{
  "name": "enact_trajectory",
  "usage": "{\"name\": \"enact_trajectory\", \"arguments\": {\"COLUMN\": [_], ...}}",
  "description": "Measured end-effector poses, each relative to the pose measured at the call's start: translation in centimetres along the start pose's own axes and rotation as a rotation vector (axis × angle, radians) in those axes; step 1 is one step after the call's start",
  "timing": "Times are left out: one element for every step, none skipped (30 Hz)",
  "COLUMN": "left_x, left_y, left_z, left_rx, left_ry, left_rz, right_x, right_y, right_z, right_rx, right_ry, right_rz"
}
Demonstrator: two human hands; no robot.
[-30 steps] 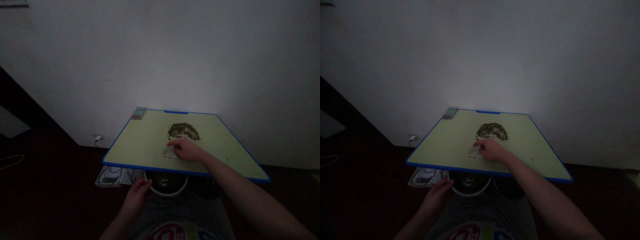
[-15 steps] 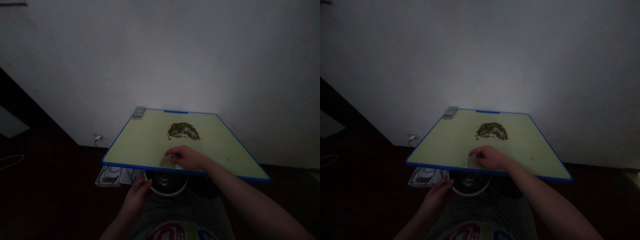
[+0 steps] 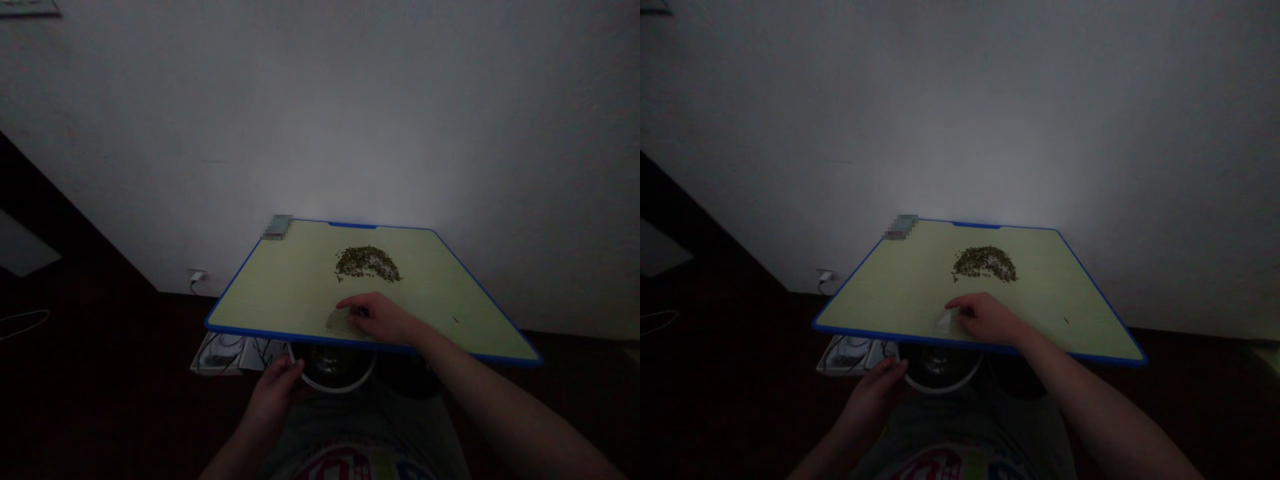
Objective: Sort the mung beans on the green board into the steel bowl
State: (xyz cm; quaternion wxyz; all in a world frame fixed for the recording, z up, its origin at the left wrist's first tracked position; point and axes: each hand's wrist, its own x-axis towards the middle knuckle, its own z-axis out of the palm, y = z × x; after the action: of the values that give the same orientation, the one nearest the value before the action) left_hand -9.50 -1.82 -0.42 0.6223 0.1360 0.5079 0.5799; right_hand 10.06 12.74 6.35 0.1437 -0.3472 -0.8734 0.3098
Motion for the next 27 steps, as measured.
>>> {"name": "enact_trajectory", "arguments": {"left_x": [0.0,0.0,0.1,0.2,0.2,0.3,0.4,0.4,0.4,0.4,0.4,0.4,0.3,0.3,0.3,0.4,0.4,0.4,0.3,0.3,0.3,0.2,0.2,0.1,0.1,0.1,0.1], "left_y": [0.0,0.0,-0.1,-0.1,-0.1,-0.1,-0.2,-0.2,-0.2,-0.2,-0.2,-0.1,-0.1,-0.1,-0.1,-0.1,-0.1,-0.1,-0.1,-0.1,-0.1,-0.1,0.0,0.0,0.0,0.1,0.1], "left_z": [0.0,0.0,0.0,-0.1,-0.1,-0.2,-0.2,-0.2,-0.2,-0.2,-0.2,-0.2,-0.2,-0.2,-0.3,-0.3,-0.3,-0.4,-0.3,-0.3,-0.3,-0.2,-0.1,-0.1,0.0,0.0,0.0], "left_rx": [0.003,0.006,0.008,0.009,0.011,0.015,0.016,0.016,0.013,0.006,-0.001,-0.005,-0.007,-0.005,-0.001,0.005,0.009,0.011,0.009,0.005,0.000,-0.002,-0.003,0.001,0.008,0.015,0.019], "left_ry": [-0.002,-0.005,-0.010,-0.012,-0.009,-0.003,0.006,0.010,0.013,0.013,0.012,0.007,0.000,-0.004,-0.006,-0.009,-0.010,-0.010,-0.006,-0.008,-0.012,-0.013,-0.013,-0.011,-0.008,-0.006,-0.002], "left_rz": [0.005,0.010,0.009,0.005,0.000,-0.004,-0.004,-0.002,0.001,0.005,0.006,0.004,0.000,-0.005,-0.008,-0.010,-0.011,-0.010,-0.007,-0.006,-0.009,-0.012,-0.012,-0.011,-0.011,-0.009,-0.005], "right_x": [0.1,0.1,0.3,0.4,0.5,0.7,0.9,1.2,1.4,1.6,1.9,2.1,2.3,2.4,2.5,2.6,2.6,2.7,2.7,2.7,2.7,2.7,2.8,2.8,2.9,3.0,3.1], "right_y": [0.1,0.3,0.6,0.9,1.1,1.4,1.5,1.6,1.7,1.7,1.6,1.5,1.4,1.3,1.2,1.1,1.0,1.0,0.9,0.9,0.9,0.9,0.8,0.8,0.8,0.8,0.7], "right_z": [-0.1,-0.2,-0.3,-0.4,-0.6,-0.8,-0.9,-1.0,-1.1,-1.1,-1.1,-1.1,-1.0,-1.0,-0.9,-0.9,-0.9,-0.8,-0.8,-0.8,-0.9,-0.9,-0.9,-0.9,-0.9,-0.9,-0.9], "right_rx": [-0.037,-0.075,-0.111,-0.146,-0.179,-0.210,-0.238,-0.261,-0.279,-0.293,-0.303,-0.312,-0.321,-0.329,-0.335,-0.338,-0.340,-0.341,-0.342,-0.345,-0.349,-0.351,-0.352,-0.353,-0.356,-0.360,-0.364], "right_ry": [0.058,0.121,0.179,0.231,0.275,0.308,0.333,0.348,0.358,0.363,0.366,0.370,0.374,0.377,0.380,0.380,0.380,0.379,0.380,0.382,0.382,0.381,0.378,0.373,0.369,0.366,0.367], "right_rz": [0.037,0.079,0.123,0.167,0.206,0.238,0.263,0.280,0.290,0.293,0.293,0.293,0.292,0.292,0.296,0.302,0.306,0.309,0.310,0.311,0.312,0.314,0.318,0.323,0.329,0.333,0.336]}}
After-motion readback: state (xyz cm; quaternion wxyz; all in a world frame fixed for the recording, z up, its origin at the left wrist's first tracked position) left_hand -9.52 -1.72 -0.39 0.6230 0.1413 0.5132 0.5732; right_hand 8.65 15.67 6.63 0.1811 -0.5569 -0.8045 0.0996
